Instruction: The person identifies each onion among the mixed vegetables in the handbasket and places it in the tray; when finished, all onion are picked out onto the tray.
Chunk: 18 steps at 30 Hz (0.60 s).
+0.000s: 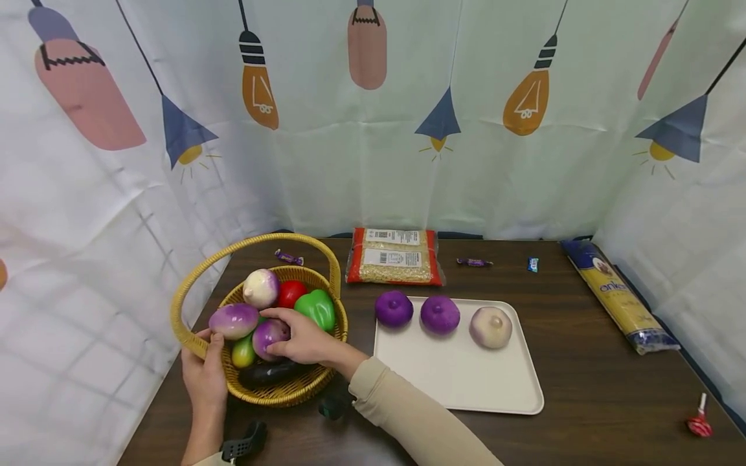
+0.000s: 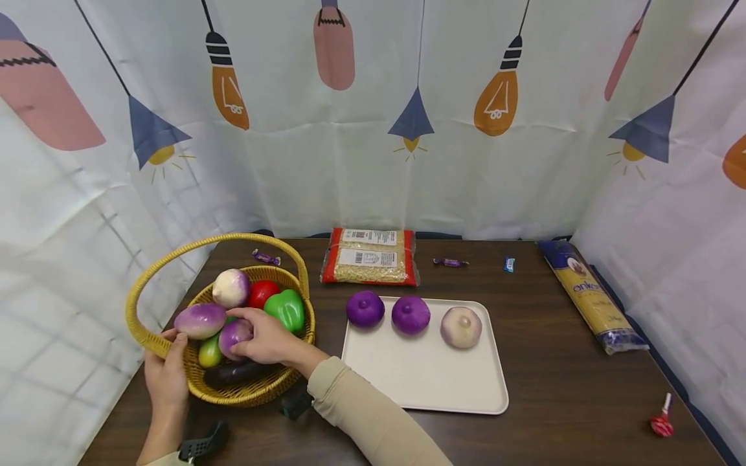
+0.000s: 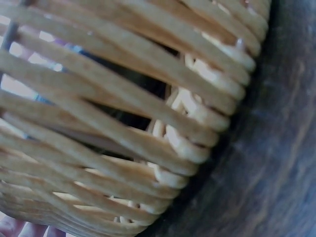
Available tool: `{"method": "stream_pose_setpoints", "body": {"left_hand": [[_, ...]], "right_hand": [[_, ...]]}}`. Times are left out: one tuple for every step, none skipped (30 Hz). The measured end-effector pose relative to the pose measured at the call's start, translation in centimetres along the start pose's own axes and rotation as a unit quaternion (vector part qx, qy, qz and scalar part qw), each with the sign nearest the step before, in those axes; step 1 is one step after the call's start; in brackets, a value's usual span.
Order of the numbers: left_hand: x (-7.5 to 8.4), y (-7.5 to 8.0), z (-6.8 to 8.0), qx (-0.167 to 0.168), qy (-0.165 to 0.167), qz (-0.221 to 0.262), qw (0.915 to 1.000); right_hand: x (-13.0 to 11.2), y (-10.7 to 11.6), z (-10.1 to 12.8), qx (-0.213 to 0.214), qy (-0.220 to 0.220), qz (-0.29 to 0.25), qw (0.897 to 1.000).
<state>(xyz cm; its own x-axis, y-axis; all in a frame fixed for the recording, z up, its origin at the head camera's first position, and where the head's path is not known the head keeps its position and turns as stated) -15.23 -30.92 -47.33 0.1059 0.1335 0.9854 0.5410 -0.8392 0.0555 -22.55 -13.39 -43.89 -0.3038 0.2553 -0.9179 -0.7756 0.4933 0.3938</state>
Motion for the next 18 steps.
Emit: {"method": "stream_pose_setpoints", "body": {"left_hand": [[0.00, 0.01, 0.01, 0.000, 0.002, 0.000, 1.0000], [-0.02, 0.01, 0.01, 0.000, 0.004, 0.002, 1.0000], [-0.01, 0.03, 0.00, 0.000, 0.006, -0.001, 1.0000], [-0.04, 0.03, -0.01, 0.001, 0.007, -0.003, 1.0000], [-0.06, 0.02, -0.02, 0.000, 0.008, -0.005, 1.0000], [-0.08, 0.03, -0.05, 0.000, 0.008, -0.006, 0.9999], [-0.10, 0.02, -0.08, -0.001, 0.008, -0.009, 0.9999], [-0.12, 0.03, -0.11, -0.002, 0.008, -0.011, 0.9999], [-0.12, 0.04, -0.13, -0.002, 0.008, -0.015, 0.9998], [-0.13, 0.05, -0.15, -0.002, 0.008, -0.017, 0.9998], [-0.14, 0.07, -0.16, -0.002, 0.008, -0.020, 0.9998], [-0.15, 0.08, -0.17, -0.001, 0.008, -0.020, 0.9998], [-0.15, 0.10, -0.16, 0.000, 0.009, -0.023, 0.9997], [-0.15, 0.12, -0.15, 0.002, 0.009, -0.023, 0.9997], [-0.16, 0.13, -0.14, 0.002, 0.009, -0.022, 0.9997], [-0.18, 0.13, -0.15, 0.002, 0.010, -0.021, 0.9997], [-0.20, 0.12, -0.17, 0.000, 0.010, -0.016, 0.9998], [-0.24, 0.10, -0.18, -0.001, 0.010, -0.012, 0.9999]], "right_hand": [[0.06, -0.06, -0.07, -0.002, -0.008, 0.006, 1.000], [0.15, -0.13, -0.13, -0.004, -0.015, 0.013, 1.000], [0.23, -0.20, -0.18, -0.006, -0.022, 0.018, 1.000], [0.32, -0.25, -0.19, -0.007, -0.028, 0.022, 0.999], [0.39, -0.30, -0.21, -0.007, -0.033, 0.026, 0.999], [0.45, -0.34, -0.23, -0.007, -0.037, 0.029, 0.999], [0.51, -0.38, -0.26, -0.007, -0.041, 0.033, 0.999], [0.56, -0.43, -0.29, -0.008, -0.046, 0.040, 0.998], [0.58, -0.47, -0.32, -0.010, -0.051, 0.050, 0.997], [0.57, -0.51, -0.33, -0.012, -0.055, 0.063, 0.996], [0.57, -0.54, -0.35, -0.015, -0.060, 0.075, 0.995], [0.56, -0.58, -0.37, -0.017, -0.063, 0.089, 0.994], [0.55, -0.62, -0.39, -0.018, -0.065, 0.102, 0.993], [0.49, -0.64, -0.39, -0.019, -0.066, 0.112, 0.991], [0.41, -0.67, -0.36, -0.019, -0.064, 0.119, 0.991], [0.34, -0.67, -0.31, -0.017, -0.062, 0.124, 0.990], [0.27, -0.67, -0.23, -0.014, -0.058, 0.127, 0.990], [0.18, -0.67, -0.10, -0.011, -0.052, 0.126, 0.991]]}}
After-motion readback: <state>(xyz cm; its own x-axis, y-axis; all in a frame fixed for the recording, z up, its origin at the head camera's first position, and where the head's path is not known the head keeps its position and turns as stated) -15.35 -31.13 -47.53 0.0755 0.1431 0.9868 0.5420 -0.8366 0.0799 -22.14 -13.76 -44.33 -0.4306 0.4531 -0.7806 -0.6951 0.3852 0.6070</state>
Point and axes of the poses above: each hand's wrist, its own z-axis away from the middle knuckle, its own y-axis out of the back of the hand, x = y × z, the point moved 5 cm from there along -z, towards the middle knuckle, and after that the axes turned 13 degrees about -x, right-handed, at the moved point
